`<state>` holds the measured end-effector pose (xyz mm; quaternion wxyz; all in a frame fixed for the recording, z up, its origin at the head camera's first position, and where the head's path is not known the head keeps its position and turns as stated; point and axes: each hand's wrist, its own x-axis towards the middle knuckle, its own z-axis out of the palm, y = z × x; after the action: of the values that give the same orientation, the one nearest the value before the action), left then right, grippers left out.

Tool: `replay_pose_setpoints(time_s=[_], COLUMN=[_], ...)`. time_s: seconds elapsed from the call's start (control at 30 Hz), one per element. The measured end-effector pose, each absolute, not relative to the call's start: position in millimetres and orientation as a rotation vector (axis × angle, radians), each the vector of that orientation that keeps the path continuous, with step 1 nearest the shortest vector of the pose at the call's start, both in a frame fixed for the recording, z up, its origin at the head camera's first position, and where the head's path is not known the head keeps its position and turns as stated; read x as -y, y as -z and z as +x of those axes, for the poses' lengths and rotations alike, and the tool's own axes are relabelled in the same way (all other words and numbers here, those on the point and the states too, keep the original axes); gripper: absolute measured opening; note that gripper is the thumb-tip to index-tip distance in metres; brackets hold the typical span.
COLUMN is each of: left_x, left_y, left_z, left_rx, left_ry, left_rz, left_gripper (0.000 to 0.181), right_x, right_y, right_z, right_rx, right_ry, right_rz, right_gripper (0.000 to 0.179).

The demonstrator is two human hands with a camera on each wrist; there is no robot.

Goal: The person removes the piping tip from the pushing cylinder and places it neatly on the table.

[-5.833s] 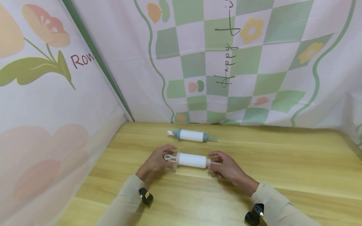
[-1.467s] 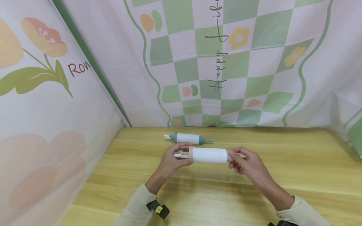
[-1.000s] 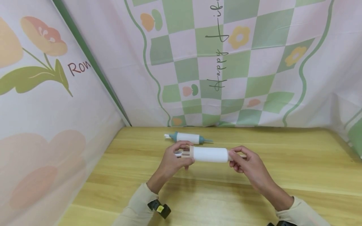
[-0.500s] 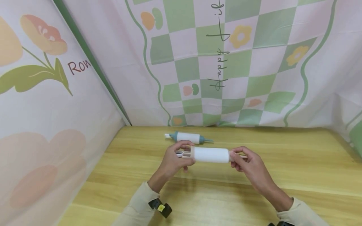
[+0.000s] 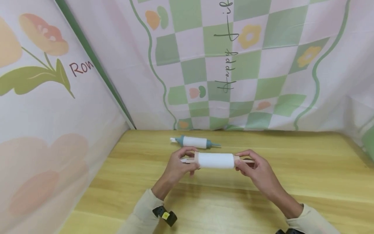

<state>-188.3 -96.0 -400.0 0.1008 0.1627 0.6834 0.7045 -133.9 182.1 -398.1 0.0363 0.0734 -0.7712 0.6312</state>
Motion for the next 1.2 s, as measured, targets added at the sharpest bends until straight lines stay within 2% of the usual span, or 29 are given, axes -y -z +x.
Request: replay_pose_setpoints(time_s=[0.57, 0.8, 1.2], left_x=[92.5, 93.8, 92.9], left_y=[395.4, 395.6, 395.4], left_z=[-187.4, -186.8, -185.0], left_rx=[-2.049, -2.012, -2.010], left_ry=[-2.067, -2.093, -2.074], left_rz=[0.431, 0.411, 0.444], left_gripper=[0.045, 0.046, 0.047], right_x=[-186.7, -186.9, -185.9], right_y=[402.5, 398.9, 392.2], right_z=[-133.3, -132.0, -132.6], right_rx=[2.333, 2.337, 2.368], right_ry=[-1.852, -1.825, -1.919], right_rz=[0.330, 0.334, 0.137], right_gripper=[0.031, 0.048, 0.035])
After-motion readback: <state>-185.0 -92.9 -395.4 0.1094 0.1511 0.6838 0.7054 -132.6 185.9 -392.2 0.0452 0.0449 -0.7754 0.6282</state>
